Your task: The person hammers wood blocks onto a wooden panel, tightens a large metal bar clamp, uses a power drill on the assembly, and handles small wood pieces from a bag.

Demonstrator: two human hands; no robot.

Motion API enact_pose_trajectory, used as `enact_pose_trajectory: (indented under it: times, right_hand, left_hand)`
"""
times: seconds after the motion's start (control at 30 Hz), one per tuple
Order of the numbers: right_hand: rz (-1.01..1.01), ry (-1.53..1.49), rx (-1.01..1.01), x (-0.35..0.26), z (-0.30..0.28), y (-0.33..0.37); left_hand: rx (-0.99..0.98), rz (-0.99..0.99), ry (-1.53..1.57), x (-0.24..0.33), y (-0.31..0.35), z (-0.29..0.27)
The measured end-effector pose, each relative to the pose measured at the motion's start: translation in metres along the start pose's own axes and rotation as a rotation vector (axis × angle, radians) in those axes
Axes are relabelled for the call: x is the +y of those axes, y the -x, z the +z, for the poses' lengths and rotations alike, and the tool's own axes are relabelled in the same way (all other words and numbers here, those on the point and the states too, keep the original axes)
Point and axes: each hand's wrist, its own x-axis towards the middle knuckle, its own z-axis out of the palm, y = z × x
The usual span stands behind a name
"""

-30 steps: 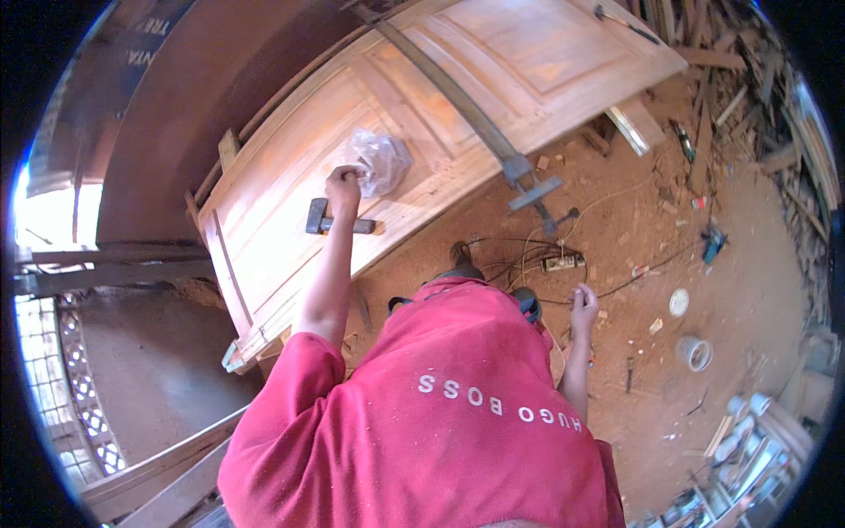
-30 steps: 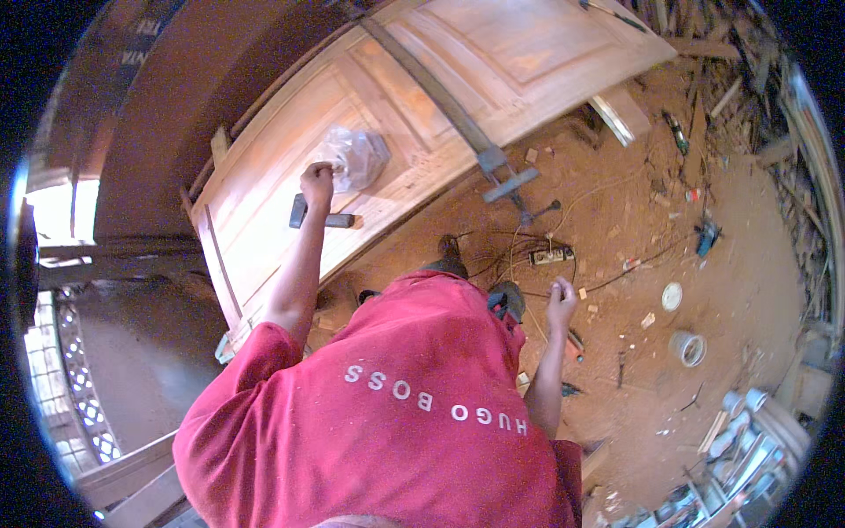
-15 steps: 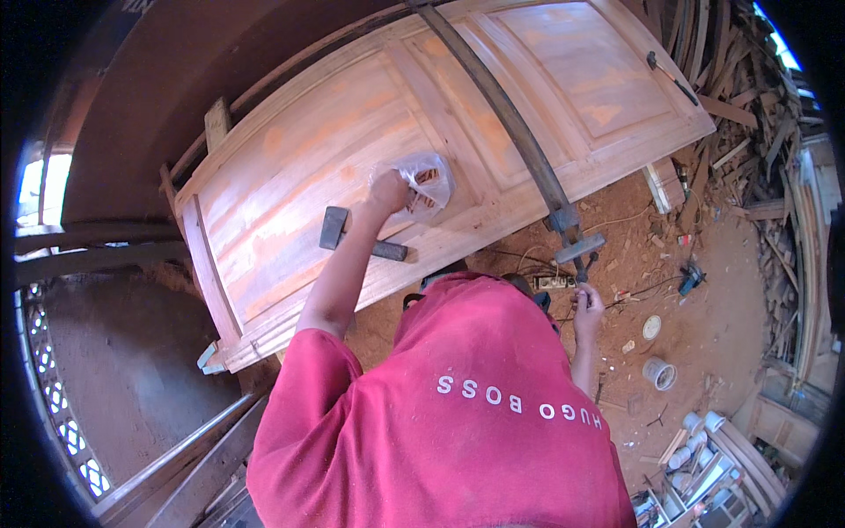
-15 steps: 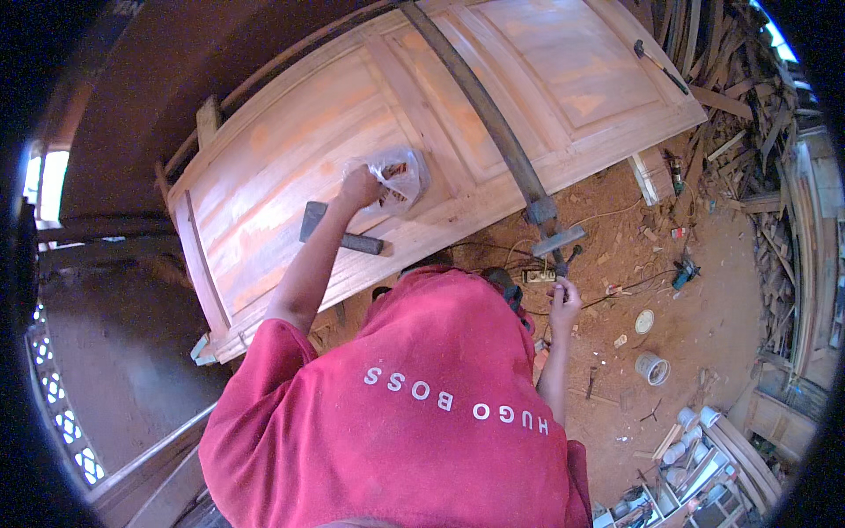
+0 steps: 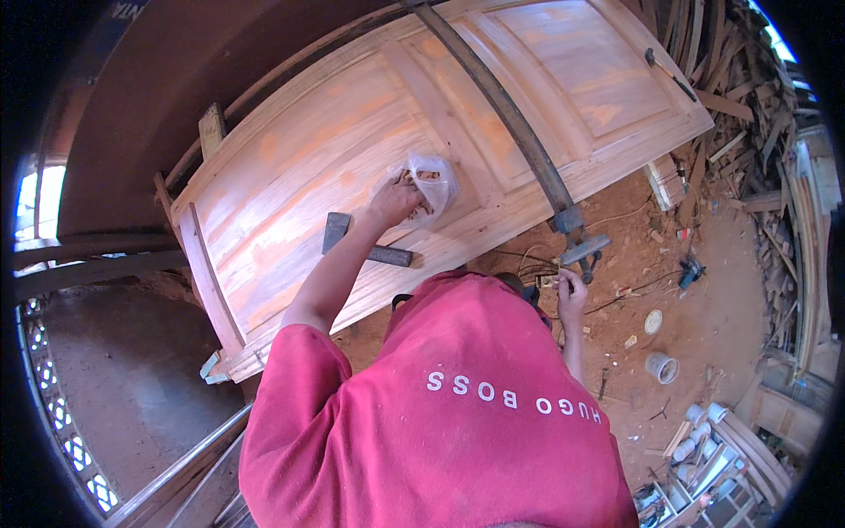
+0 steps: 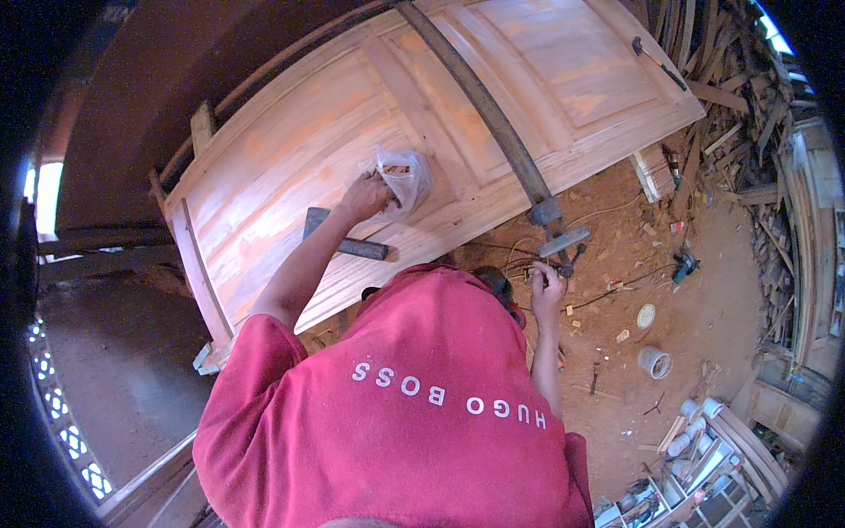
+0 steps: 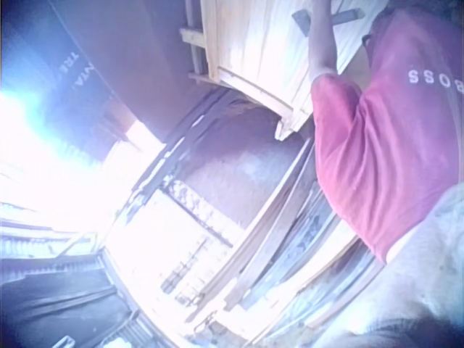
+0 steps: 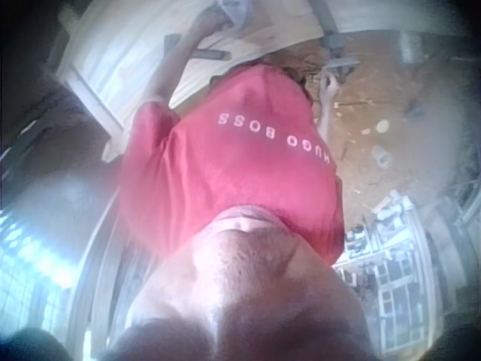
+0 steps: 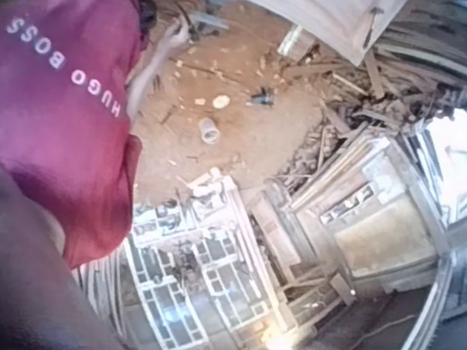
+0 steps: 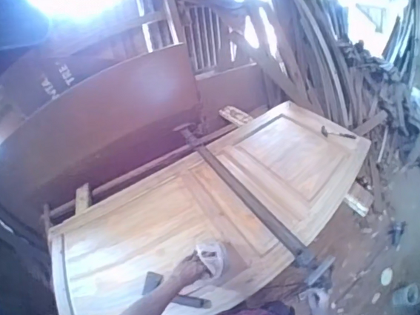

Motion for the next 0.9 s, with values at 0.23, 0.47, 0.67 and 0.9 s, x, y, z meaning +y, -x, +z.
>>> enact_pose_trajectory:
  times: [0.23, 0.47, 0.67, 0.9]
  right_hand:
    - [-0.029, -0.013, 0.062, -0.024, 0.013, -0.011]
    - [-0.032, -0.006, -0.002, -0.065, 0.029, -0.024]
    - [-0.096, -0.033, -0.103, -0.114, 0.051, -0.043]
    - [-0.139, -0.134, -0.420, -0.208, 0.091, -0.069]
  left_hand:
    - [-0.135, -0.157, 0.108, -0.022, -0.002, -0.037]
    - [0.122, -0.129, 0.443, -0.030, 0.028, -0.094]
    - [0.139, -0.346, 0.846, -0.041, 0.089, -0.119]
    - [0.287, -0.498, 1.458, -0.009, 0.137, -0.084]
